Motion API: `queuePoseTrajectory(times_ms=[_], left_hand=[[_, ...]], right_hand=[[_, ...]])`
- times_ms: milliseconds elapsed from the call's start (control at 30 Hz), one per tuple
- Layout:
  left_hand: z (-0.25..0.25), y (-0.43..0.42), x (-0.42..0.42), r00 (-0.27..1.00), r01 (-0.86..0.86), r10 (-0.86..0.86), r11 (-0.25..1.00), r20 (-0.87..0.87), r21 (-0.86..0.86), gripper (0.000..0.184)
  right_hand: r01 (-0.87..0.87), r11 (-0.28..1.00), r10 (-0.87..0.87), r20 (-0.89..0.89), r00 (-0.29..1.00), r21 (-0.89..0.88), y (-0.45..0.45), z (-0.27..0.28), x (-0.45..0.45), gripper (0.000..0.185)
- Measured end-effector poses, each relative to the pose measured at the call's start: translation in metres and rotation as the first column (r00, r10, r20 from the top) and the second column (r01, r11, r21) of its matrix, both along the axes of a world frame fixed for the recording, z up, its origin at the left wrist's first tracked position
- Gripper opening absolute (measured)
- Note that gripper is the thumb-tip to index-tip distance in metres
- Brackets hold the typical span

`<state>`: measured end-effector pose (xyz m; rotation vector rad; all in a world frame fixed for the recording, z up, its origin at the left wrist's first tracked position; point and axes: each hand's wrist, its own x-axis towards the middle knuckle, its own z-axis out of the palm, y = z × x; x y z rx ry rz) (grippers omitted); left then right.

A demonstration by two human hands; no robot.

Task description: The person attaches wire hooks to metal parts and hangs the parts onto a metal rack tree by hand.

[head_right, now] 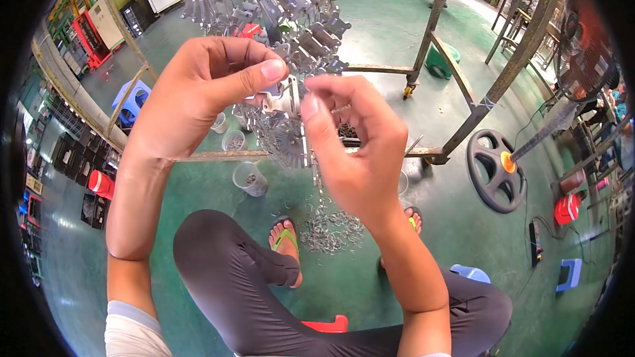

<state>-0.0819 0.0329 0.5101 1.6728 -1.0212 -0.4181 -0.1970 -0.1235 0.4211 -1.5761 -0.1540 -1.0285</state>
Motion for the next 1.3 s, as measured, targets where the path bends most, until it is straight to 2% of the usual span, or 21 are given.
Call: queuePoseTrajectory(times_ms=[67, 100, 200, 233, 333, 433, 533, 633, 733, 833, 933, 1133, 1300], left_hand=[[-0.004, -0.003, -0.002, 1.000, 0.018, -0.018, 1.000, 0.016, -0.022, 0.028], [-0.007, -0.005, -0.003, 1.000, 0.018, -0.017, 0.999, 0.022, -0.035, 0.028], [-0.009, -0.007, -0.005, 1.000, 0.005, -0.003, 0.997, 0.029, -0.080, 0.028], [-0.009, -0.006, -0.005, 1.000, -0.005, 0.008, 0.995, 0.029, -0.098, 0.028], [-0.009, -0.005, -0.006, 0.999, -0.010, 0.015, 0.994, 0.044, -0.113, 0.027], [-0.017, -0.007, -0.005, 0.999, 0.027, -0.033, 0.987, -0.036, -0.160, 0.027], [-0.024, -0.011, -0.006, 0.993, 0.015, -0.040, 0.976, -0.110, -0.219, 0.025], [-0.027, -0.013, -0.004, 0.987, -0.047, 0.011, 0.973, -0.162, -0.224, 0.023], [-0.024, -0.006, -0.003, 0.985, -0.080, 0.044, 0.973, -0.166, -0.214, 0.023], [-0.033, -0.004, 0.003, 0.990, -0.079, 0.046, 0.965, -0.132, -0.249, 0.023], [-0.028, 0.001, 0.001, 0.990, -0.080, 0.058, 0.981, -0.127, -0.176, 0.029], [-0.020, 0.019, 0.000, 0.984, -0.112, 0.080, 0.972, -0.157, -0.207, 0.042], [-0.019, 0.026, 0.003, 0.945, -0.134, 0.037, 0.950, -0.326, -0.283, 0.039]], right_hand=[[-0.109, 0.959, 0.116, -0.010, 0.993, 0.263, 0.005, 0.017, 0.000, 0.018], [-0.191, 0.944, 0.209, -0.039, 0.977, 0.268, 0.001, 0.021, -0.002, 0.025], [-0.185, 0.983, 0.181, -0.165, 0.970, -0.012, -0.014, 0.014, 0.002, 0.034], [-0.101, 0.984, 0.072, -0.192, 0.979, -0.146, -0.017, 0.011, 0.001, 0.041], [-0.238, 0.946, 0.274, -0.149, 0.950, 0.222, -0.003, 0.009, -0.001, 0.036], [-0.326, 0.866, 0.404, -0.145, 0.903, 0.380, -0.012, 0.000, 0.003, 0.033], [-0.317, 0.820, 0.409, -0.100, 0.907, 0.476, -0.011, -0.003, 0.006, 0.032], [-0.372, 0.693, 0.482, -0.013, 0.876, 0.618, -0.014, -0.008, 0.008, 0.032], [-0.361, 0.713, 0.475, -0.035, 0.879, 0.602, -0.018, -0.013, 0.009, 0.027], [-0.353, 0.704, 0.493, -0.066, 0.867, 0.616, -0.017, -0.011, 0.007, 0.029], [-0.362, 0.682, 0.510, -0.059, 0.858, 0.635, -0.016, -0.012, 0.006, 0.029], [-0.384, 0.669, 0.559, -0.089, 0.825, 0.637, -0.016, -0.014, 0.001, 0.027], [-0.403, 0.637, 0.575, -0.056, 0.816, 0.657, -0.022, -0.015, -0.004, 0.026]])
